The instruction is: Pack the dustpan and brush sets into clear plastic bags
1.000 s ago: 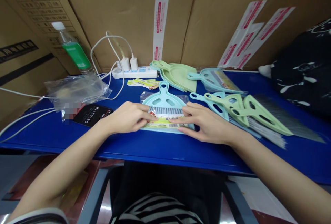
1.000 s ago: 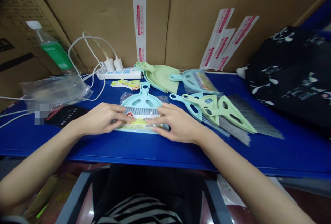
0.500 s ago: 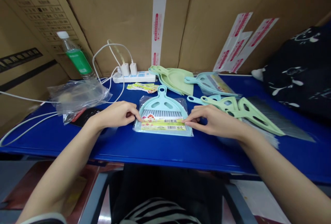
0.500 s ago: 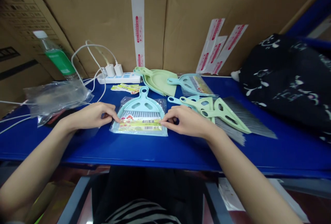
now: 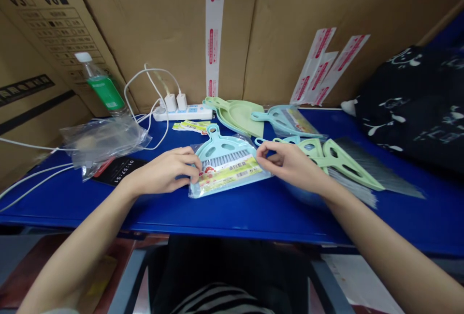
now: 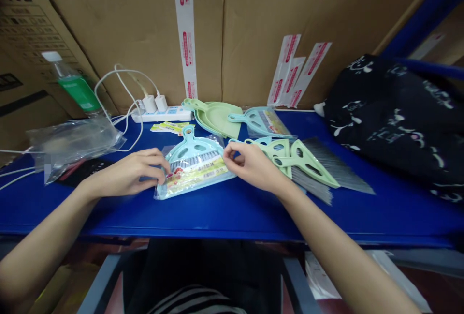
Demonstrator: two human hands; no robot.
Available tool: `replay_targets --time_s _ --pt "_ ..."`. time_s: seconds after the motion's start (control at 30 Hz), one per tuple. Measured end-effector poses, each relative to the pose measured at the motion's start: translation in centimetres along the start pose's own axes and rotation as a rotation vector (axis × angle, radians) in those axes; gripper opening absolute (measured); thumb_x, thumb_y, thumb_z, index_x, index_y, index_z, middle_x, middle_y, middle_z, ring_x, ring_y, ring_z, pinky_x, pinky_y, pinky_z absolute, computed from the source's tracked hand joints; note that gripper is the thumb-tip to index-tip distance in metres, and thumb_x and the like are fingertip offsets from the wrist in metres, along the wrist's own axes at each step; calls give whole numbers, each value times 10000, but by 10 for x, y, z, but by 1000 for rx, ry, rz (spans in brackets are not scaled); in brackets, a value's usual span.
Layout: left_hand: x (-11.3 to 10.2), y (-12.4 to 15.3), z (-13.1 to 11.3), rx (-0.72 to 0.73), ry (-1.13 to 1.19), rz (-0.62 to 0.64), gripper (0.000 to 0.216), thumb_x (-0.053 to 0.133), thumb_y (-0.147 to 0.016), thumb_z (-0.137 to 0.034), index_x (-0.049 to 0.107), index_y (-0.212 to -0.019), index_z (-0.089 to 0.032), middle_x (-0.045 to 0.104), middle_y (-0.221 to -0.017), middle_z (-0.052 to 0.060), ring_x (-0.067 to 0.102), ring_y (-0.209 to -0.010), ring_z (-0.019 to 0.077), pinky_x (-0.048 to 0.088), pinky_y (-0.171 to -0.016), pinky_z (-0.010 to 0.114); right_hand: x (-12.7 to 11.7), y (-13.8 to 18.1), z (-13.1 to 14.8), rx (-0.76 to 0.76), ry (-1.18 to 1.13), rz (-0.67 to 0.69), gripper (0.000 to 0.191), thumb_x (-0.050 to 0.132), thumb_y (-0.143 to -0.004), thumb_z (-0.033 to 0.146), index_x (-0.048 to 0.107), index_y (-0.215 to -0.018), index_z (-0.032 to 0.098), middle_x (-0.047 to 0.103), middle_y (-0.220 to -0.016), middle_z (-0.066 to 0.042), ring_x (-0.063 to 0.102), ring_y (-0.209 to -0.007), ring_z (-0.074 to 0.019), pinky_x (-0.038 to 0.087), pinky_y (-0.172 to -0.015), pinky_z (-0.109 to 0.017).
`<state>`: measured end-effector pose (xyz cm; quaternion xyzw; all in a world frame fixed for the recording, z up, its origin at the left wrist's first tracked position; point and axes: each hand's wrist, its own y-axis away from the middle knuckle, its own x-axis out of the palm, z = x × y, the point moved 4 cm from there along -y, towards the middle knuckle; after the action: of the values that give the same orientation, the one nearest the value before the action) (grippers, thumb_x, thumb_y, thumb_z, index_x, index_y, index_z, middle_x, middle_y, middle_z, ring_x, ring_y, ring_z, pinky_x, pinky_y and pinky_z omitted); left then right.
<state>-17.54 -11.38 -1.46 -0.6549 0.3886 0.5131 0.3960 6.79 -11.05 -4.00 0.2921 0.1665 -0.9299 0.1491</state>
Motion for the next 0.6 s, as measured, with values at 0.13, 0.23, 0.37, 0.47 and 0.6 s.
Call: replay_targets --time_s 0.13,0.23,0.37,0.47,0.6 --pt "5 -6 -17 84 -98 -55 328 319 -982 -147 611 -843 -208 652 -810 19 543 -731 134 410 -748 267 -11 -3 -8 122 -296 -212 296 591 -822 419 542 -1050 236 539 -777 10 574 -626 -157 509 -525 -289" --pt "10 -10 -31 164 -274 -169 354 272 -1004 -145 603 -895 -206 653 -805 18 548 -705 129 389 -674 267 -7 -3 -15 254 -627 -231 447 639 -805 437 459 -1183 282 629 -889 -7 656 -785 -203 582 -657 -361" --pt "16 -16 -44 235 -513 -340 280 342 -996 -122 577 -865 -201 618 -720 -11 535 -648 113 370 -595 256 16 -4 -12 326 -813 14 435 778 -698 385 562 -1049 245 705 -1000 -44 684 -860 -200 583 -770 -353" --pt "22 -19 -48 275 -603 -420 199 429 -966 -110 569 -851 -191 597 -678 -27 551 -637 105 391 -576 242 33 -4 -8 324 -860 148 379 809 -666 402 628 -941 213 724 -1034 -66 689 -917 -216 570 -843 -376" --pt "25 -18 -52 319 -629 -474 136 479 -944 -107 598 -937 -173 626 -706 -35 594 -669 78 434 -588 213 40 -5 -3 278 -886 158 363 798 -681 435 650 -923 208 734 -1054 -74 688 -965 -247 550 -893 -428"
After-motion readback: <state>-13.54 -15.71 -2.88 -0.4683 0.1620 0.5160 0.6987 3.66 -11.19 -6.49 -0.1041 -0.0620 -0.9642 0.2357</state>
